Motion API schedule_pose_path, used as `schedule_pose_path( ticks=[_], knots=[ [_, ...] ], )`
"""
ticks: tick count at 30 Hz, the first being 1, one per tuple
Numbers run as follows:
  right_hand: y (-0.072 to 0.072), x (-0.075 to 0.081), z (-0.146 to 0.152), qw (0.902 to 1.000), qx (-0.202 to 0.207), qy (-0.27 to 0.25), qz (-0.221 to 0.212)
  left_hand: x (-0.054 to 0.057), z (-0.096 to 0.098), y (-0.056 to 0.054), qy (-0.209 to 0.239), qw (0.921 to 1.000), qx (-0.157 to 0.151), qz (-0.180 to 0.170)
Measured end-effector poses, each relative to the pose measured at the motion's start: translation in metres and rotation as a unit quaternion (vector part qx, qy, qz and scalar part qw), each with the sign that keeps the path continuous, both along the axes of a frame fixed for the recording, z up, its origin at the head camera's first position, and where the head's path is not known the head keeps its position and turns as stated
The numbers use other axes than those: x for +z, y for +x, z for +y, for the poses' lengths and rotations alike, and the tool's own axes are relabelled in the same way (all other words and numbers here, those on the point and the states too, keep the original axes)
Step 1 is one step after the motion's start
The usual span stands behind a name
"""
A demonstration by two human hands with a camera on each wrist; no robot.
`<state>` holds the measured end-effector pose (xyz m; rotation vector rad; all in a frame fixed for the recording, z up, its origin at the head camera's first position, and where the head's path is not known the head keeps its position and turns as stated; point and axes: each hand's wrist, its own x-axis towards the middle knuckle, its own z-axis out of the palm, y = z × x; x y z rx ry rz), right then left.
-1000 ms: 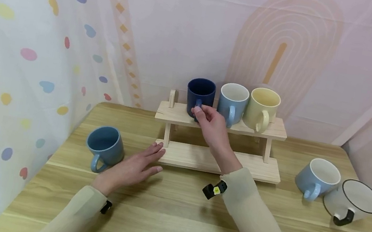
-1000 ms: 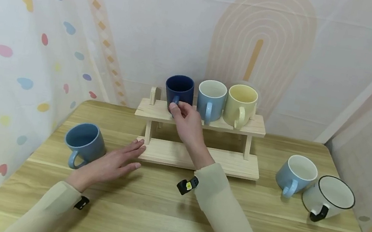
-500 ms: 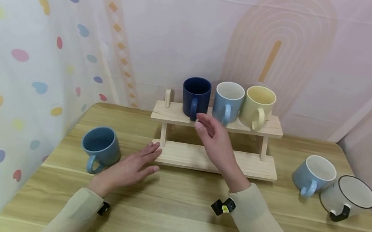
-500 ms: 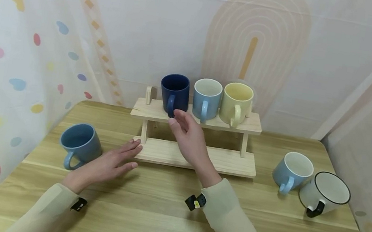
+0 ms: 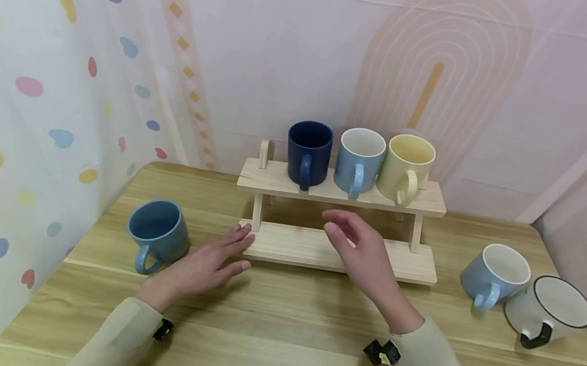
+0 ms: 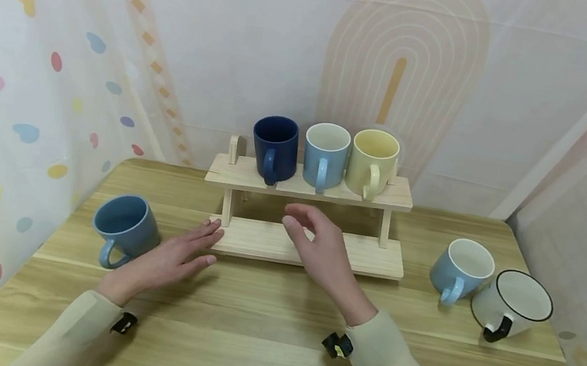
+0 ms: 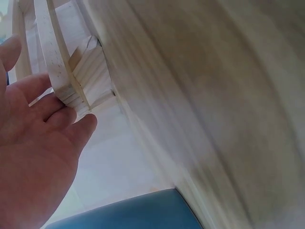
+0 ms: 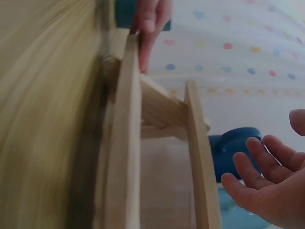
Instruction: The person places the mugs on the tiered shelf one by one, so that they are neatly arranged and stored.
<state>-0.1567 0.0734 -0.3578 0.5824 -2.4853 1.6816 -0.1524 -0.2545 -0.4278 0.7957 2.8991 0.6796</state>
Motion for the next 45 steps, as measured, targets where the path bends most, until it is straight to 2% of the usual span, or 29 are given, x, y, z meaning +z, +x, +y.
schedule_pose_path(
  ticks=[9,15,19,22,26,30,34,36,41,45],
  knots=[
    [0.007,-0.017,0.041,0.9957,-0.027,0.082,0.034,0.001,0.002,0.0,0.004,1.0,0.001,-0.001],
    [0.007,-0.029,0.072,0.9886,-0.041,0.141,0.035,0.001,0.002,0.0,0.002,1.0,0.004,-0.006],
    [0.006,-0.034,0.091,0.9821,-0.035,0.181,0.039,0.001,0.001,0.001,0.004,1.0,0.002,-0.007],
    [0.007,-0.036,0.104,0.9718,-0.025,0.229,0.05,0.001,0.0,0.001,0.006,0.9999,0.004,-0.012],
    [0.008,-0.039,0.119,0.9494,-0.009,0.307,0.066,0.001,-0.001,0.001,0.007,0.9998,0.003,-0.016],
    [0.008,-0.046,0.131,0.933,0.009,0.353,0.07,0.002,0.0,0.0,0.008,0.9999,-0.001,-0.015],
    [0.009,-0.054,0.138,0.9224,0.033,0.377,0.077,0.004,0.002,0.002,0.002,1.0,-0.002,0.003],
    [0.01,-0.055,0.139,0.9205,0.039,0.381,0.079,0.006,0.003,0.004,0.007,0.9998,0.0,0.019],
    [0.011,-0.056,0.14,0.9245,0.04,0.373,0.069,0.018,0.004,0.015,0.053,0.996,0.02,0.07],
    [0.011,-0.057,0.14,0.9256,0.039,0.371,0.065,0.026,-0.003,0.025,0.088,0.9872,0.042,0.126]
  ],
)
